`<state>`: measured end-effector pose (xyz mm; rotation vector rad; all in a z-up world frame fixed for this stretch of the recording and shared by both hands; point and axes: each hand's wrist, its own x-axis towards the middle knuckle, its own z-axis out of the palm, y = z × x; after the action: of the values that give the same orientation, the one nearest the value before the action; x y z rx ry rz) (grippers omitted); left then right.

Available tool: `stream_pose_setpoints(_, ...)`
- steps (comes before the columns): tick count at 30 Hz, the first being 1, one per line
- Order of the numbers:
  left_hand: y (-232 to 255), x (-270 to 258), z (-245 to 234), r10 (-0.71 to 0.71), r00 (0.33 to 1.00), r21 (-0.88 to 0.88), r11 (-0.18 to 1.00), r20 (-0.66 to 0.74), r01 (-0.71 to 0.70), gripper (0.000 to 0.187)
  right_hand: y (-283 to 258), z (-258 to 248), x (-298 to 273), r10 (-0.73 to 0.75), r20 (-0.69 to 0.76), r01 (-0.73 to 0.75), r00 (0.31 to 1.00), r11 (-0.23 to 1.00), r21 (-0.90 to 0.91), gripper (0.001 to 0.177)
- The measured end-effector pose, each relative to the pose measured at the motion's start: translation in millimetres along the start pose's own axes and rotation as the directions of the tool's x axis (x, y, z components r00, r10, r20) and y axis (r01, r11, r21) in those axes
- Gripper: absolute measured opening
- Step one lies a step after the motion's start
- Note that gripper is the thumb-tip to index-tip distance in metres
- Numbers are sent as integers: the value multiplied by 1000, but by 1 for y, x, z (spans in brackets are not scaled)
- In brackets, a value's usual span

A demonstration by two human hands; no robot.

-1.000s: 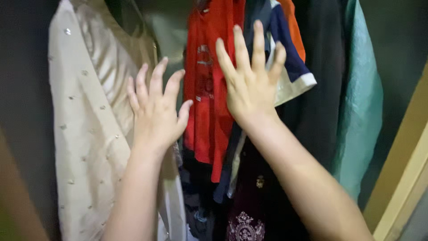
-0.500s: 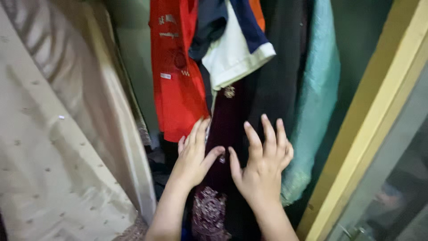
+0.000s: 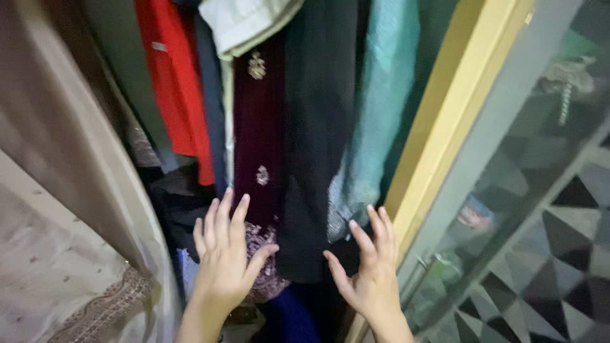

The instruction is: The person picks up a dark blue shirt and a red t-shirt from a pile on the bed, places each on a hanger, and hangs them in a wardrobe. The person also moves a hanger on the bed and briefly adjusts items in the wardrobe.

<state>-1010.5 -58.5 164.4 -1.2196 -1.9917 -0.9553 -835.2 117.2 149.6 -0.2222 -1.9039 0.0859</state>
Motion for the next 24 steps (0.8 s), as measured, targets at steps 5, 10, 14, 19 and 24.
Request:
stream_pose_setpoints(5,28,-37,-5,71,997,5,997,-9,-71,82,0,-34,-36,59,50,-51,997,988,-145,73)
stream_pose_setpoints(10,54,-75,-12,135,987,-15,991,84,-135,80,-16,-82,-68,207,118,-173,971,953,-248,71)
stream_pose_setpoints(14,73,-112,-14,195,967,-64,980,161,-187,80,-32,-128,-104,304,143,-246,942,913,-324,73)
stream_pose_setpoints(19,99,-153,-6,264,936,-175,958,233,-227,78,-47,-195,-150,427,122,-330,896,825,-458,74)
stream_pose_setpoints(24,137,-171,10,344,916,-333,905,209,-264,74,-54,-268,-185,496,1,-401,868,703,-588,74)
